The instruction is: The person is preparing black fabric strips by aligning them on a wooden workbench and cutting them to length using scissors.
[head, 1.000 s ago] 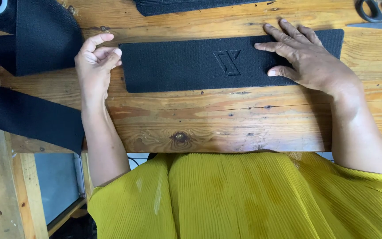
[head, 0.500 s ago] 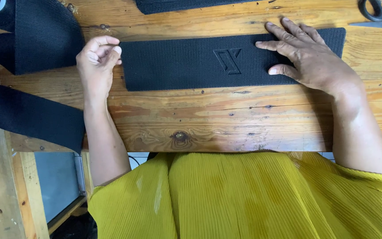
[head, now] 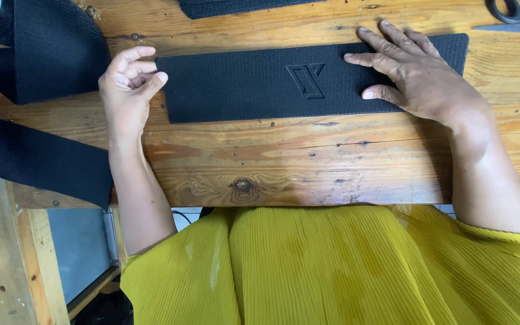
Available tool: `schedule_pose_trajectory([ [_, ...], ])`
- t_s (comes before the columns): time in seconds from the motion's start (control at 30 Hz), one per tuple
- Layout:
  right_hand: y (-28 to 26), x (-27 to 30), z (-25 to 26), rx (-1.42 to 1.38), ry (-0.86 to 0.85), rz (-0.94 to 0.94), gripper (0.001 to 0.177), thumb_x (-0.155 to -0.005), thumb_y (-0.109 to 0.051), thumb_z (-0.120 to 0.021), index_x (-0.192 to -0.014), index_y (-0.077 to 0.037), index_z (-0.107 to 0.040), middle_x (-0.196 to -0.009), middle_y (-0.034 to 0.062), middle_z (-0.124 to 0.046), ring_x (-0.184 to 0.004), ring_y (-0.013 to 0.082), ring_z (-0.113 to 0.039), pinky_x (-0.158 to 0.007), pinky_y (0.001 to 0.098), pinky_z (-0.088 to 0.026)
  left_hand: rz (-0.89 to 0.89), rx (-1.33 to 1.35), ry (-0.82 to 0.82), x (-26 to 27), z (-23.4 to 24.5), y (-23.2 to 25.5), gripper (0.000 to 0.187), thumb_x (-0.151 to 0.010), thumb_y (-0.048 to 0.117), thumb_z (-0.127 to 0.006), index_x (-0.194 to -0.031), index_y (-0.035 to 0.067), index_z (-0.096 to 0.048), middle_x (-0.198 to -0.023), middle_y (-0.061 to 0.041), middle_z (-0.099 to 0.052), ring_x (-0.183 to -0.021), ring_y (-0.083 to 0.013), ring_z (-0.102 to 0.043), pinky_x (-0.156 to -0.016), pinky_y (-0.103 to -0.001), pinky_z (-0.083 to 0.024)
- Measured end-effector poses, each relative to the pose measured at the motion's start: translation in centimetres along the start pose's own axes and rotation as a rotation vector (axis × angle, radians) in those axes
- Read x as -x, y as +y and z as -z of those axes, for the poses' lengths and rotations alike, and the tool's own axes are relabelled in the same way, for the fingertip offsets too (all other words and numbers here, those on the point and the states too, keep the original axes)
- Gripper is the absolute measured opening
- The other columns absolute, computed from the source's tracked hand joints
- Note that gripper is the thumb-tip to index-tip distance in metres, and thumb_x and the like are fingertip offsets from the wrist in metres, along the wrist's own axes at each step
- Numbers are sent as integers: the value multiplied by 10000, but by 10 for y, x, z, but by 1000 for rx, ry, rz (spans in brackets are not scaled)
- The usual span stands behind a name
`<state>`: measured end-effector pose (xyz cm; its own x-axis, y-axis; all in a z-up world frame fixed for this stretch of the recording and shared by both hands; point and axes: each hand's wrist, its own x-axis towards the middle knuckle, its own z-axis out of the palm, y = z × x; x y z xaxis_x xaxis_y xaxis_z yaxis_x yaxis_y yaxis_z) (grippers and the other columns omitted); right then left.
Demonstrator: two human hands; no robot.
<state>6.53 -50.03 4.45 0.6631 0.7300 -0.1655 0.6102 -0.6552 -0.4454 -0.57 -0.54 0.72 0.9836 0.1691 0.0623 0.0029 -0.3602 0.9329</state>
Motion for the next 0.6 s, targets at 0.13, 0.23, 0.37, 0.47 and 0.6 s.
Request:
schedule_pose_trajectory([
  [0.13, 2, 0, -1, 14, 0, -8, 634, -976, -494, -483, -1563, -258, -444, -1727, 76, -278, -1602, 342, -152, -1235, 515, -113, 0, -22, 3, 0, 0, -3, 375, -958, -66, -811, -1275, 69, -664, -1010, -81, -735, -855, -65, -625, -832, -198, -579],
  [0.23, -1, 2, 1, 0, 11, 11, 600, -990, -420, -516, -1559, -243, -450, -1728, 86, -278, -1602, 360, -154, -1234, 533, -118, 16, -15, -9, 0, -1, -1, 351, -962, -78, -791, -1262, 62, -678, -987, -62, -722, -790, -39, -566, -757, -176, -524],
  [0.37, -7, 5, 3, 33, 126, 40, 547, -960, -316, -665, -1485, -205, -558, -1662, 181, -231, -1574, 424, -157, -1234, 626, -216, 5, -29, -24, 1, 0, 2, 340, -969, -70, -788, -1267, 50, -674, -1006, -76, -725, -860, -69, -627, -817, -194, -559],
  [0.47, -12, 5, 5, 10, 144, 27, 482, -960, -286, -704, -1421, -178, -617, -1517, 214, -357, -1446, 438, -312, -1215, 595, -277, 6, -44, -22, 0, 0, 0, 324, -969, -59, -792, -1246, 64, -679, -1012, -67, -727, -867, -65, -627, -808, -188, -538],
  [0.6, -5, 8, 2, -9, 133, 45, 482, -949, -259, -720, -1413, -177, -621, -1513, 187, -432, -1396, 399, -429, -1185, 527, -320, 26, -35, -2, -1, -1, -4, 311, -960, -51, -798, -1216, 88, -688, -1009, -55, -721, -852, -38, -603, -770, -159, -492],
])
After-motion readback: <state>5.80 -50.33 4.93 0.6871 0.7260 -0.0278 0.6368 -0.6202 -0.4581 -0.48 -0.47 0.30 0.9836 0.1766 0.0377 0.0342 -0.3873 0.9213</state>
